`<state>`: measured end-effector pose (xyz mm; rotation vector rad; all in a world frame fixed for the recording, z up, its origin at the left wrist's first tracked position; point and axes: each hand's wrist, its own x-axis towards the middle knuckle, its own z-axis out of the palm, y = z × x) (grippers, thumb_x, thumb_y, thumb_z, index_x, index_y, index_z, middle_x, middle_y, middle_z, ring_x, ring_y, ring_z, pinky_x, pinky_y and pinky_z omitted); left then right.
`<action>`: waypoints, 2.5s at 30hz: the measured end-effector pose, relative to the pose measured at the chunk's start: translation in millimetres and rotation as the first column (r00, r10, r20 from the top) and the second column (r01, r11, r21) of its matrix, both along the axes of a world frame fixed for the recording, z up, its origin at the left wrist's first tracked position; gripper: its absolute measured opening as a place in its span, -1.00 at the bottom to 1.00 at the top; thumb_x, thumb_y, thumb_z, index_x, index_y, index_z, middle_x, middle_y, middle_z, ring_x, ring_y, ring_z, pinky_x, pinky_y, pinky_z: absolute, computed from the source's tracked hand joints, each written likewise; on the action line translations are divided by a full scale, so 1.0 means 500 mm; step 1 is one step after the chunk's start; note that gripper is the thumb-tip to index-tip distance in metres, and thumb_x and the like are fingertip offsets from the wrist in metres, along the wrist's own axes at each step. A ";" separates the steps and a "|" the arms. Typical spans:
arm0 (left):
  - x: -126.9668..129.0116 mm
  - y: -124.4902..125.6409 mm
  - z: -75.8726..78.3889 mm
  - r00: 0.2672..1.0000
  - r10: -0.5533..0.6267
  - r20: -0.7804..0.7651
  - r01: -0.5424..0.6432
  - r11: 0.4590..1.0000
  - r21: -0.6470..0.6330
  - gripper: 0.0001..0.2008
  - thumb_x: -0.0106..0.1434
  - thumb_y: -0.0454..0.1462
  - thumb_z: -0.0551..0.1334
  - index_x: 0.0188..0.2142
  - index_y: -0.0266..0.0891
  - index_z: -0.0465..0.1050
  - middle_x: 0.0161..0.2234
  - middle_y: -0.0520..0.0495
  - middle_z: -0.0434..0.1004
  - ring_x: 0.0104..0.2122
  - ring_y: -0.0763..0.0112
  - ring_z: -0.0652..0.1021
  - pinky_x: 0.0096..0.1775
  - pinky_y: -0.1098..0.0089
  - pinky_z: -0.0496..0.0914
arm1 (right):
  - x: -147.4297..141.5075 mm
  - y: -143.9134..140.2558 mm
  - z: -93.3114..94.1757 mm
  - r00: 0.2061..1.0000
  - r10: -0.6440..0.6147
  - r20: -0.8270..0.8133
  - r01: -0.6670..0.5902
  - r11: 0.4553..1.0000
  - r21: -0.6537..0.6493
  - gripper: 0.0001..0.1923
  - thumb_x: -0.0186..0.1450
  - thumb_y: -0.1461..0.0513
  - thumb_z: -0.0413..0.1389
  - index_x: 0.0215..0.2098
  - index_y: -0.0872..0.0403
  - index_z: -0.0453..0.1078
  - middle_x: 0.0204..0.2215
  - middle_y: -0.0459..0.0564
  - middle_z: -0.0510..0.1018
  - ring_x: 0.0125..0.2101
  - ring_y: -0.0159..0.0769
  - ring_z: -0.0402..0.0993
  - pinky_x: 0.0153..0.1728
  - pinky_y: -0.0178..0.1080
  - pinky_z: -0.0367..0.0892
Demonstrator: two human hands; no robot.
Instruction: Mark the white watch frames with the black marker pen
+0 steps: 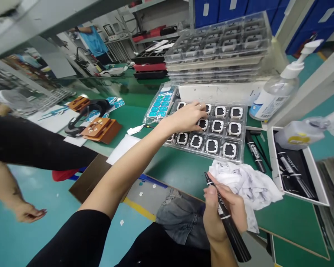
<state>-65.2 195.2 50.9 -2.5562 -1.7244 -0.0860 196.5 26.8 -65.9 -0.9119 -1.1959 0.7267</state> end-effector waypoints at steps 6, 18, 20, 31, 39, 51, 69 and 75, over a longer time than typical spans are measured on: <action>-0.012 0.011 0.012 0.994 -0.013 0.107 0.013 1.000 -0.004 -0.67 0.37 -0.31 0.58 0.08 -0.37 0.73 0.29 -0.48 0.70 0.42 -0.36 0.58 0.40 -0.15 0.52 | -0.011 0.001 0.014 0.999 -0.040 0.033 0.045 0.986 -0.158 -0.42 0.40 -0.26 0.53 -0.34 0.04 0.63 -0.47 0.04 0.71 -0.54 -0.11 0.67 -0.51 -0.09 0.62; 0.088 -0.327 -0.142 0.124 0.098 0.987 -0.080 0.993 -0.089 -0.52 0.43 -0.28 0.58 0.29 -0.15 0.64 0.36 -0.28 0.67 -0.04 0.26 0.86 0.15 0.18 0.82 | 0.043 0.008 0.010 0.981 0.140 0.137 -0.113 0.976 -0.184 -0.65 0.53 -0.05 0.46 -0.24 0.03 0.78 -0.33 0.14 0.83 -0.57 -0.10 0.72 -0.57 -0.14 0.64; 0.118 -0.372 -0.174 0.094 0.141 0.986 -0.112 0.985 -0.130 -0.51 0.41 -0.24 0.65 0.27 -0.15 0.69 0.28 -0.25 0.72 -0.08 0.28 0.85 0.11 0.22 0.84 | 0.031 -0.003 0.014 0.986 0.096 0.135 -0.076 0.986 -0.145 -0.68 0.54 0.00 0.46 -0.25 0.03 0.74 -0.26 0.13 0.86 -0.55 -0.12 0.74 -0.53 -0.15 0.66; 0.139 -0.411 -0.175 0.312 0.192 0.931 -0.129 0.979 -0.159 -0.51 0.50 -0.32 0.57 0.35 0.00 0.67 0.05 -0.04 0.93 0.00 0.16 0.94 0.12 0.24 0.87 | -0.010 -0.012 0.013 0.976 0.113 0.184 -0.111 0.994 -0.021 -0.85 0.57 0.17 0.47 -0.10 -0.05 0.60 -0.17 -0.02 0.88 -0.43 -0.18 0.80 -0.27 -0.09 0.82; 0.143 -0.421 -0.177 0.426 0.199 0.882 -0.182 0.974 -0.132 -0.59 0.56 -0.23 0.54 0.34 0.03 0.66 0.08 -0.02 0.93 0.01 0.16 0.94 0.08 0.27 0.87 | -0.012 -0.012 0.019 0.970 0.114 0.216 -0.122 0.992 0.021 -0.90 0.57 0.22 0.45 -0.07 -0.07 0.64 -0.21 -0.07 0.86 -0.22 -0.05 0.92 -0.13 -0.02 0.87; 0.147 -0.426 -0.175 0.543 0.183 0.820 -0.225 0.972 -0.068 -0.61 0.62 -0.20 0.52 0.36 0.04 0.63 0.02 0.03 0.93 -0.08 0.25 0.93 -0.04 0.38 0.80 | -0.017 -0.005 0.028 0.964 0.092 0.251 -0.108 0.993 0.053 -0.91 0.59 0.21 0.44 -0.05 -0.07 0.63 -0.24 -0.08 0.84 -0.31 -0.10 0.87 -0.20 -0.02 0.84; 0.147 -0.438 -0.179 0.631 0.166 0.758 -0.271 0.962 0.015 -0.64 0.67 -0.15 0.49 0.38 0.04 0.65 0.15 0.01 0.94 -0.04 0.27 0.94 -0.05 0.43 0.79 | -0.017 -0.003 0.037 0.944 0.097 0.316 -0.135 0.986 0.101 -0.89 0.56 0.28 0.42 -0.02 -0.09 0.67 -0.17 -0.06 0.89 -0.15 0.01 0.95 -0.15 -0.01 0.91; 0.145 -0.440 -0.182 0.614 0.168 0.772 -0.263 0.965 0.000 -0.63 0.65 -0.12 0.51 0.38 0.08 0.66 0.15 0.01 0.94 -0.04 0.23 0.94 -0.02 0.39 0.82 | -0.016 -0.003 0.041 0.945 0.078 0.319 -0.113 0.989 0.093 -0.90 0.57 0.27 0.41 -0.04 -0.10 0.66 -0.24 -0.11 0.86 -0.19 -0.04 0.94 -0.15 -0.06 0.89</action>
